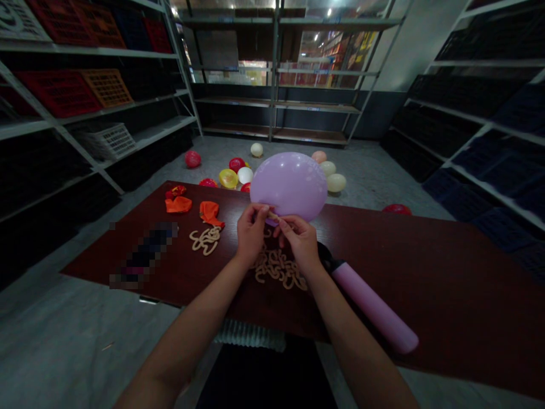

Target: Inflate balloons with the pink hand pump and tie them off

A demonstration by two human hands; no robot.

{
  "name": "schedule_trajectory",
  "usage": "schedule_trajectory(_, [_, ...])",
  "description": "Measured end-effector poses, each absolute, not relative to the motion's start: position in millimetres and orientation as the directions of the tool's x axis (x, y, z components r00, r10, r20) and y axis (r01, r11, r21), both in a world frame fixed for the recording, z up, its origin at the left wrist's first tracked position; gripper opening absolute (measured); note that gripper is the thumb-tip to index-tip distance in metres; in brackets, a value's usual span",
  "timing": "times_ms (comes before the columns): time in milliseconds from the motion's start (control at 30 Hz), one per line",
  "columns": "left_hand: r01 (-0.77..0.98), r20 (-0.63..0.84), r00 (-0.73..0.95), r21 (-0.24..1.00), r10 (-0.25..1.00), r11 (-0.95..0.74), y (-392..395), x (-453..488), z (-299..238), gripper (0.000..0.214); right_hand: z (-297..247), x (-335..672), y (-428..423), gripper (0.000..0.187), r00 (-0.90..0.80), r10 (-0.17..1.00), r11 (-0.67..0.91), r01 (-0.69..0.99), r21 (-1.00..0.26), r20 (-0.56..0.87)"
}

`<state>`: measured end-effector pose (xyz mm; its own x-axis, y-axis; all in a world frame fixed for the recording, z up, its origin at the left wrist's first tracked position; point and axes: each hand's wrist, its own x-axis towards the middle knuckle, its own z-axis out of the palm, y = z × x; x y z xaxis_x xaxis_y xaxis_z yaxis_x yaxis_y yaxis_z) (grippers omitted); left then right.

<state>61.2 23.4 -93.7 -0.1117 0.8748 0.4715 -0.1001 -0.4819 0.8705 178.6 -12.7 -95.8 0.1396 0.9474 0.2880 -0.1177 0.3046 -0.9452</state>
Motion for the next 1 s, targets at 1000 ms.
schedule_trajectory(1000, [-0.395, 0.395, -0.08, 0.83, 0.915, -0.393, 25.7, 62.7, -93.7, 0.045, -103.2, 186.8, -13.7, 0.027, 0.138, 0.875, 0.399, 0.34, -0.852, 0.464])
